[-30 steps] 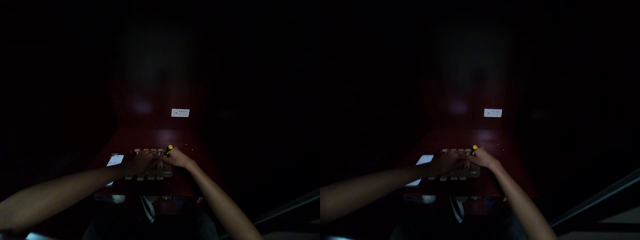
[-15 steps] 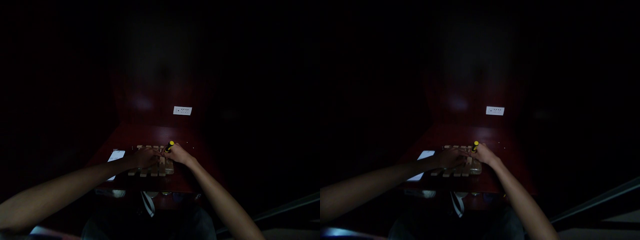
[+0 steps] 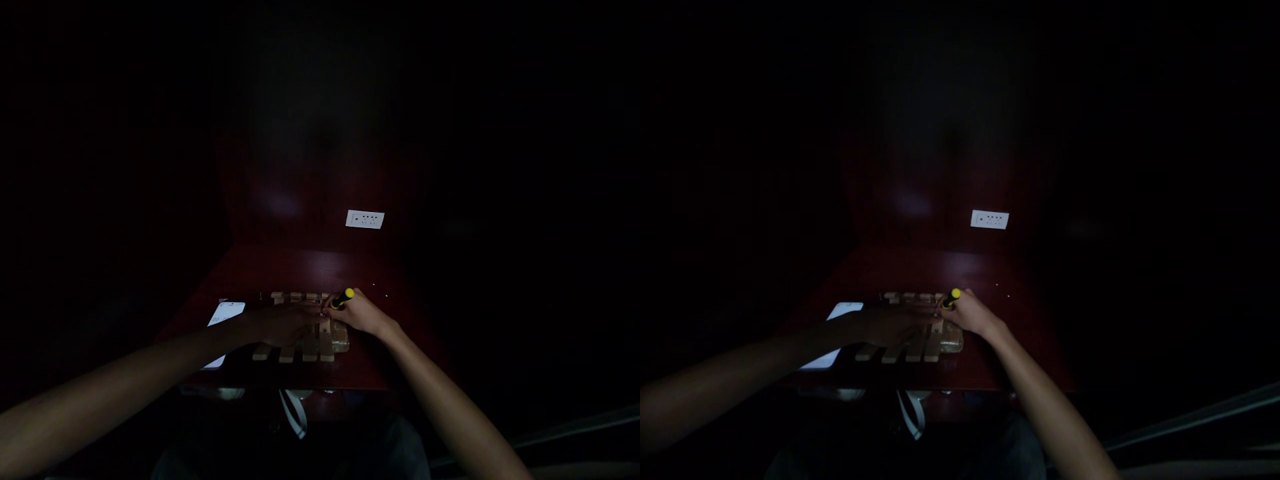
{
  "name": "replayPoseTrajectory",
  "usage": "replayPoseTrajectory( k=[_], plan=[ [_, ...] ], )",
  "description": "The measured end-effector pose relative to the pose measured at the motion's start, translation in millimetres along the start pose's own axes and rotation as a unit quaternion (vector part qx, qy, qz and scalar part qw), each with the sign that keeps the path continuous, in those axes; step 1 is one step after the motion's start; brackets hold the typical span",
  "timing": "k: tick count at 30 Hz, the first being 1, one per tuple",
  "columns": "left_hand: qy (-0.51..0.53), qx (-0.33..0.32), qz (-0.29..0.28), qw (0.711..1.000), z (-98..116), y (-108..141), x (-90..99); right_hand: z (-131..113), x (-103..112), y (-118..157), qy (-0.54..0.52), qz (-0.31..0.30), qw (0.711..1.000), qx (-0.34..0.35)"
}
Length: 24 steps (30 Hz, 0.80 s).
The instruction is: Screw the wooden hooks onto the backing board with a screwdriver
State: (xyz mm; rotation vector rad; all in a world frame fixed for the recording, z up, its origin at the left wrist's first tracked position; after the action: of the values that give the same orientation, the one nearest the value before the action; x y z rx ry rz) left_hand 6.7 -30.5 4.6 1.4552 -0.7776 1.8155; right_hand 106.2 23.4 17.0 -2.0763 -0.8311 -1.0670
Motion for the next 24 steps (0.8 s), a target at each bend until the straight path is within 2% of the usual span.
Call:
replayPoseTrajectory(
  k=[3,7,18,24],
  plan=[
    [-0.009,-0.003,0.021,1.0,-4.8,-1.3,-2.3,-0.5,1.7,0.7,-0.011,0.009,1.0,-0.003],
    [-0.005,-0.014,0.045,0.999,-2.0,-0.1,4.4,0.0,2.2,1.5,-0.03,0.007,0.999,-0.013],
    [0.003,-0.018,0.022,1.0,-6.3,0.8,-1.4,0.4,-0.8,-1.3,-0.072,0.0,0.997,-0.007],
    [0.008,-0.027,0.03,0.999,-2.7,-0.3,1.9,-5.5,2.6,-2.8,-0.018,-0.028,0.999,-0.02]
  ],
)
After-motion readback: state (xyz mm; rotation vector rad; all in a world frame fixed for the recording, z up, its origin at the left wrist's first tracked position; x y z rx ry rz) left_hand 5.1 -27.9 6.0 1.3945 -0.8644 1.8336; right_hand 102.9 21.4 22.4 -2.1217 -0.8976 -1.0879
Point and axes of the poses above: each hand's wrist, its own y-axis away from the middle knuckle, its own x-axis out of the back of the hand, z = x × y, the point moved 8 cm from there along -y, towards the middle knuckle, and after that the axes turned 6 degrees about x, right-handed, at the moved point
